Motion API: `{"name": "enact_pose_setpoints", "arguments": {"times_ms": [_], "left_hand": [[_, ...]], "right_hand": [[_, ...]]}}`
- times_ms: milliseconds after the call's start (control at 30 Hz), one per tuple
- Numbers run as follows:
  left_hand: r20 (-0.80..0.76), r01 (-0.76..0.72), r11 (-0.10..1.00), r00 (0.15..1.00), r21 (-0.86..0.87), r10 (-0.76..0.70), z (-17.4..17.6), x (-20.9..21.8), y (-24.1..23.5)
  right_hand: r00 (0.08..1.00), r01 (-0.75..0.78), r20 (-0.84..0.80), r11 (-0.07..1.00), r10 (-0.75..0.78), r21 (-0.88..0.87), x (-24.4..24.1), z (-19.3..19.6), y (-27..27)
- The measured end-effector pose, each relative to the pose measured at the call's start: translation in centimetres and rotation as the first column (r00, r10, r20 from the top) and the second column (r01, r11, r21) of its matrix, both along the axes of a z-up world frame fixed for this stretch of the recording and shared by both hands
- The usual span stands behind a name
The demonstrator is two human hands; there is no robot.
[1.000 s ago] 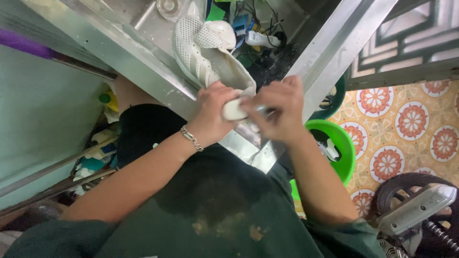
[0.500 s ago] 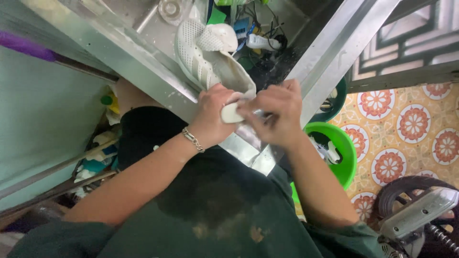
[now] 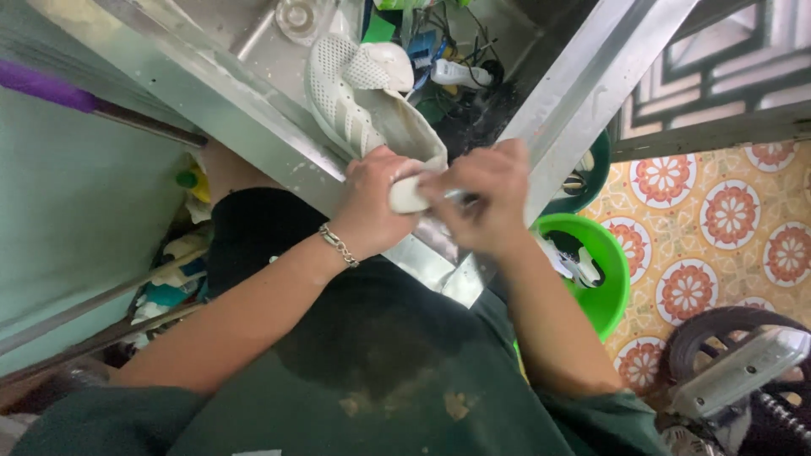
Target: The person cleans a white sneaker in a sink. They rinse the shoe under running water, apply liquid soap, and scrub the exterior and interior with a brush. The person repeatedly rinses the shoe to remove soap and dirt, then removes the insole to scrub it separately before rinsing it again.
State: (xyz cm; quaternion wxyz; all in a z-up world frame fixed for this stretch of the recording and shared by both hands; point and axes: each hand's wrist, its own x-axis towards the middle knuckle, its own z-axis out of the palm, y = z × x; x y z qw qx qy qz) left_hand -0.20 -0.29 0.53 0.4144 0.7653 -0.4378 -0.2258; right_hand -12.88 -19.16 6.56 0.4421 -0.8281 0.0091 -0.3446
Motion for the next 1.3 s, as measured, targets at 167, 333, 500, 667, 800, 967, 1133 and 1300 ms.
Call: {"name": "enact_pose_setpoints", "arguments": {"times_ms": [167,333,500,667,800,967,1133,1300], "left_hand": [[0.003,-0.021,1.0,1.0,-0.011,0.021,-1.0,0.3,0.3],[-0.063,-0.048,0.997,0.997,-0.06,0.044,-0.2,0.0,0.6],[-0.209,-0.103,0.994,0.973,-0.026,0.095,2.5,0.4,2.1],[-0.271,-0.008,0.999,0.962,0.039,0.018,6.9,1.6,5.1],[-0.332,0.093,0.985,0.942,0.147,-0.04,10.4,2.1,6.0],[-0.13,0.212,0.945,0.974,0.251,-0.184,8.8,1.4,5.4],[-0.224,0.108,0.958,0.974,0.267,-0.047,7.6,0.3,5.1],[-0.335,0.062,0.957,0.941,0.284,0.038,9.3,-0.1,4.7]], "right_hand": [[0.968,0.162,-0.151,0.96,-0.199,-0.229,-2.7,-3.6,-4.2],[0.983,0.142,-0.087,0.968,-0.163,-0.208,-1.8,-2.4,0.0],[0.906,0.298,-0.147,0.846,-0.397,-0.443,-5.7,-3.9,-5.7],[0.961,0.251,-0.13,0.967,-0.242,0.051,-5.7,-2.8,-1.0],[0.972,0.181,-0.16,0.983,-0.173,0.031,-3.1,-2.4,1.6],[0.985,0.134,-0.117,0.988,-0.125,0.076,-1.8,-1.5,3.9],[0.99,0.121,-0.092,0.986,-0.111,0.111,-4.0,-3.4,4.9],[0.986,0.148,-0.096,0.976,-0.133,0.162,-3.4,-2.5,4.9]]}}
